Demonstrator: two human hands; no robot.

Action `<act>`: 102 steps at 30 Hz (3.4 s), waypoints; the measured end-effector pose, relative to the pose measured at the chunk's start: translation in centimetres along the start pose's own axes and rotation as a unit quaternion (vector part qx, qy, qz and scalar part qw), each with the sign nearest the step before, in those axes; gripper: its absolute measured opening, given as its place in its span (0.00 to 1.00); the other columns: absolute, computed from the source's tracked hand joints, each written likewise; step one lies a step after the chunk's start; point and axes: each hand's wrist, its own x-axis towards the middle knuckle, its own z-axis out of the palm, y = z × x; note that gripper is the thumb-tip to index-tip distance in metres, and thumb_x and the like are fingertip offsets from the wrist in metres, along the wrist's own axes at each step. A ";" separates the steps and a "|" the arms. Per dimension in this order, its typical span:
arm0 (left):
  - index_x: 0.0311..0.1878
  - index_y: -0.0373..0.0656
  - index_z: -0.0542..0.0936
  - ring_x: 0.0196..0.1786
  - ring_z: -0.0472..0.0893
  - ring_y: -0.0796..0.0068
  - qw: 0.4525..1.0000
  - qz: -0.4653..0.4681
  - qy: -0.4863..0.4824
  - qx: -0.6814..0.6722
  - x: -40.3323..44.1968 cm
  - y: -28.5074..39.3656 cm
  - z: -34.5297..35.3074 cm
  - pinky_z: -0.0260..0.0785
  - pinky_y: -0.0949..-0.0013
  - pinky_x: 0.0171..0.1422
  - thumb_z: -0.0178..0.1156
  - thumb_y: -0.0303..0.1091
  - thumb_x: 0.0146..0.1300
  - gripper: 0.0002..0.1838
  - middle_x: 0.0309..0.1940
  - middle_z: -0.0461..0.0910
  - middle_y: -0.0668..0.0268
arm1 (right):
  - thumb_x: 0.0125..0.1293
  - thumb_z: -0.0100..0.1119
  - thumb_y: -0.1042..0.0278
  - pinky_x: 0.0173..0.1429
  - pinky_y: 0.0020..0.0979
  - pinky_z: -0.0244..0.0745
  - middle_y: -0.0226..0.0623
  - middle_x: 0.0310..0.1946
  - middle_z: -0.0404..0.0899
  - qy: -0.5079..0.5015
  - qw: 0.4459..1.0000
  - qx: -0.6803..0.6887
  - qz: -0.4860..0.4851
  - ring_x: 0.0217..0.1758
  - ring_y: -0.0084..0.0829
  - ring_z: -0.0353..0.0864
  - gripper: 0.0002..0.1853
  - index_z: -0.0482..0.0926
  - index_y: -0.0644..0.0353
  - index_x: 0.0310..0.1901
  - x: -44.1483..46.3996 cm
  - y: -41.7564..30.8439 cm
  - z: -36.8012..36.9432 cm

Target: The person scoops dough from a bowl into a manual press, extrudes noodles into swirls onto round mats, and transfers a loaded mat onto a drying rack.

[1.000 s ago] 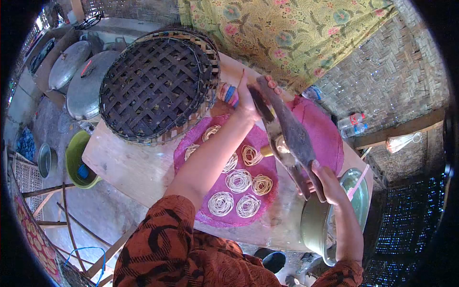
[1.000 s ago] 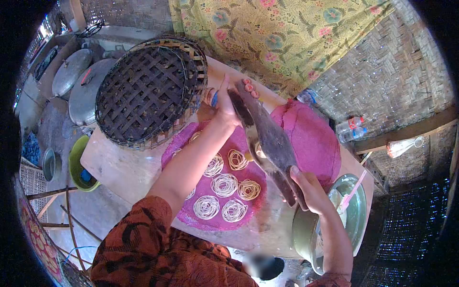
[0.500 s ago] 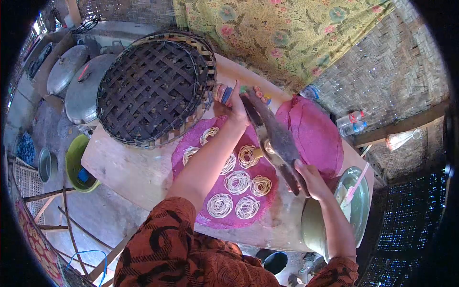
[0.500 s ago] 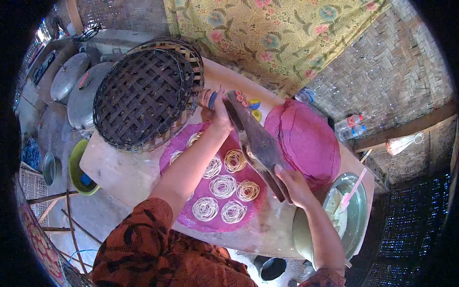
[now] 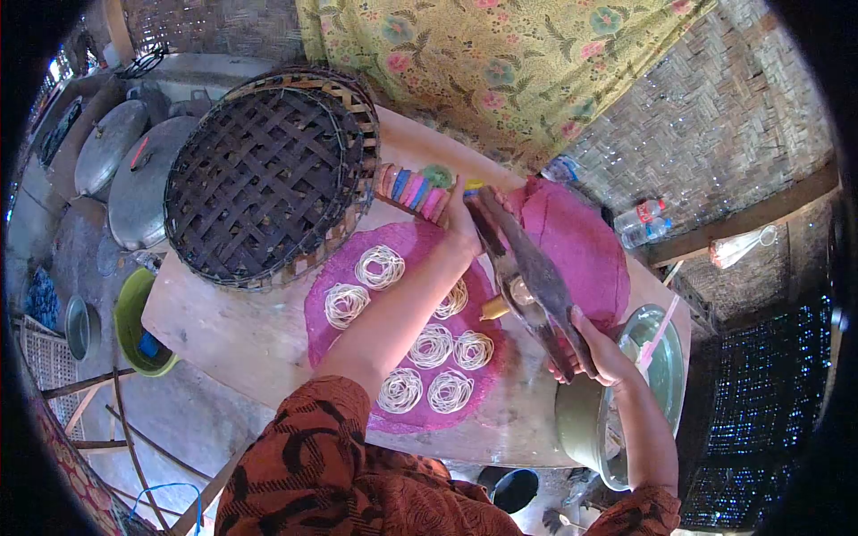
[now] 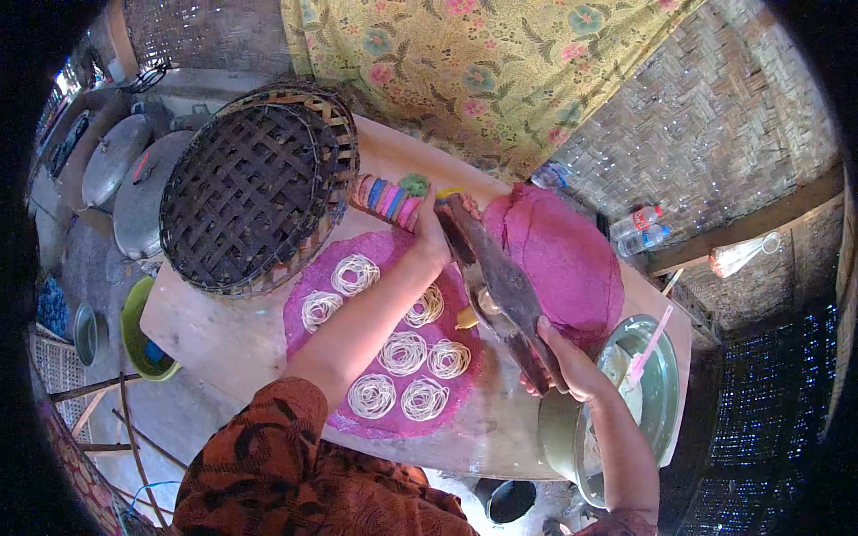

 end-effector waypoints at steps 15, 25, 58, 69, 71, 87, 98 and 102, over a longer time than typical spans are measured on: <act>0.30 0.46 0.72 0.28 0.73 0.65 0.993 -0.054 -0.095 -0.033 -0.9 0.1 4.0 0.68 0.58 0.39 0.38 0.72 0.62 0.35 0.22 0.72 0.66 | 0.68 0.42 0.33 0.26 0.31 0.75 0.39 0.22 0.78 0.108 0.989 -0.057 -0.085 0.21 0.30 0.79 0.35 0.76 0.66 0.38 -1.9 -0.1 0.5; 0.27 0.48 0.71 0.24 0.71 0.69 1.000 0.004 0.015 0.014 -1.7 -1.0 0.6 0.66 0.62 0.35 0.38 0.68 0.65 0.31 0.18 0.69 0.70 | 0.66 0.44 0.31 0.23 0.29 0.75 0.39 0.21 0.78 0.093 0.993 -0.061 -0.028 0.19 0.28 0.78 0.35 0.76 0.64 0.37 -1.4 1.0 0.3; 0.25 0.50 0.69 0.22 0.69 0.72 0.988 0.151 -0.012 0.035 -2.6 12.8 7.0 0.64 0.62 0.36 0.36 0.64 0.67 0.29 0.17 0.67 0.73 | 0.68 0.38 0.31 0.17 0.27 0.62 0.33 0.14 0.70 0.076 0.965 -0.205 -0.144 0.13 0.23 0.68 0.36 0.75 0.63 0.30 4.6 -9.7 5.2; 0.24 0.49 0.69 0.21 0.68 0.71 0.982 0.157 0.089 0.051 -3.6 12.9 5.7 0.64 0.63 0.34 0.37 0.64 0.67 0.29 0.14 0.66 0.72 | 0.69 0.40 0.33 0.15 0.27 0.57 0.30 0.12 0.68 0.025 0.972 -0.186 -0.143 0.11 0.21 0.65 0.35 0.73 0.62 0.24 6.4 -8.3 5.1; 0.24 0.49 0.68 0.20 0.68 0.71 0.983 0.157 0.087 0.036 -2.1 12.4 3.6 0.64 0.62 0.34 0.38 0.64 0.67 0.28 0.14 0.66 0.71 | 0.69 0.41 0.33 0.15 0.27 0.56 0.29 0.12 0.67 0.036 0.971 -0.190 -0.140 0.11 0.21 0.64 0.34 0.73 0.61 0.25 7.3 -7.6 4.7; 0.52 0.34 0.71 0.51 0.77 0.66 0.730 0.281 -0.145 0.606 -12.4 13.2 17.9 0.68 0.59 0.62 0.45 0.46 0.73 0.21 0.48 0.76 0.57 | 0.69 0.51 0.48 0.35 0.31 0.73 0.33 0.27 0.78 0.224 0.881 0.014 -0.416 0.28 0.27 0.75 0.22 0.76 0.64 0.39 10.2 0.6 3.9; 0.48 0.36 0.77 0.46 0.79 0.54 0.450 0.156 0.119 0.871 -36.4 14.9 -0.7 0.71 0.60 0.53 0.58 0.27 0.62 0.12 0.45 0.78 0.52 | 0.54 0.66 0.41 0.44 0.47 0.75 0.53 0.37 0.81 0.656 0.671 -0.328 -0.105 0.42 0.53 0.81 0.32 0.74 0.61 0.49 11.5 10.0 -0.3; 0.45 0.37 0.79 0.45 0.79 0.51 0.370 0.204 0.108 0.900 -38.1 15.7 -5.9 0.72 0.56 0.51 0.60 0.29 0.60 0.11 0.43 0.79 0.50 | 0.57 0.63 0.47 0.49 0.45 0.74 0.53 0.37 0.79 0.714 0.462 -0.462 -0.252 0.43 0.53 0.79 0.27 0.75 0.63 0.48 9.6 10.5 2.1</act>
